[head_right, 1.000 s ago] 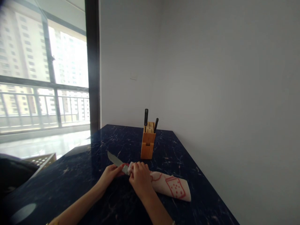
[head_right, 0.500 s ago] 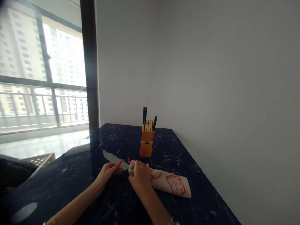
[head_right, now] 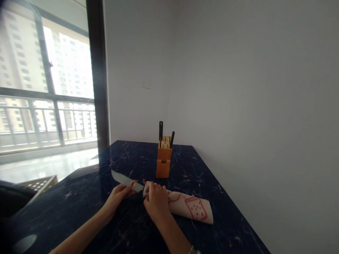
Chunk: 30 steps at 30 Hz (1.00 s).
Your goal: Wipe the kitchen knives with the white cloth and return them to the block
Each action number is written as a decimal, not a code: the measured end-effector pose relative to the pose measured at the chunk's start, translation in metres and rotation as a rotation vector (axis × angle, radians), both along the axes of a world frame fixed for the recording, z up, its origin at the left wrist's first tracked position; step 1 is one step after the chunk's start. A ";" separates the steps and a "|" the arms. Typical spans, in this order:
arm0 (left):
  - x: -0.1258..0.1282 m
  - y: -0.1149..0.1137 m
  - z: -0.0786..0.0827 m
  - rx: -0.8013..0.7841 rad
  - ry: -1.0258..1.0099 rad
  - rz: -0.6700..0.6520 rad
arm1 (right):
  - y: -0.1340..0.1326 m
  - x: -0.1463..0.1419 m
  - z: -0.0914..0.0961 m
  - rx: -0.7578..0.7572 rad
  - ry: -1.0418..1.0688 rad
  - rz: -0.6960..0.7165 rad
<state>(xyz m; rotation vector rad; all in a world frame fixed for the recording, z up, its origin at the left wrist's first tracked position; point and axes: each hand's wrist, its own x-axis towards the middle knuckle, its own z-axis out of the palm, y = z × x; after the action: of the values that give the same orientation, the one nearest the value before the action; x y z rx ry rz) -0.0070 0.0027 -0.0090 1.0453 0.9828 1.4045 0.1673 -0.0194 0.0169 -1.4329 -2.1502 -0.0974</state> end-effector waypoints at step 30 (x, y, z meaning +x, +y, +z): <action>0.001 -0.015 0.021 -0.123 -0.226 -0.209 | -0.025 0.012 0.066 -0.173 0.882 0.478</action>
<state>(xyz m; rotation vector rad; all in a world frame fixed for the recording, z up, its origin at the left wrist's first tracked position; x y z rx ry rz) -0.0061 -0.0126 0.0116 0.8511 0.7624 1.2429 0.1789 -0.0448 0.0833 -0.7615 -1.6804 0.7657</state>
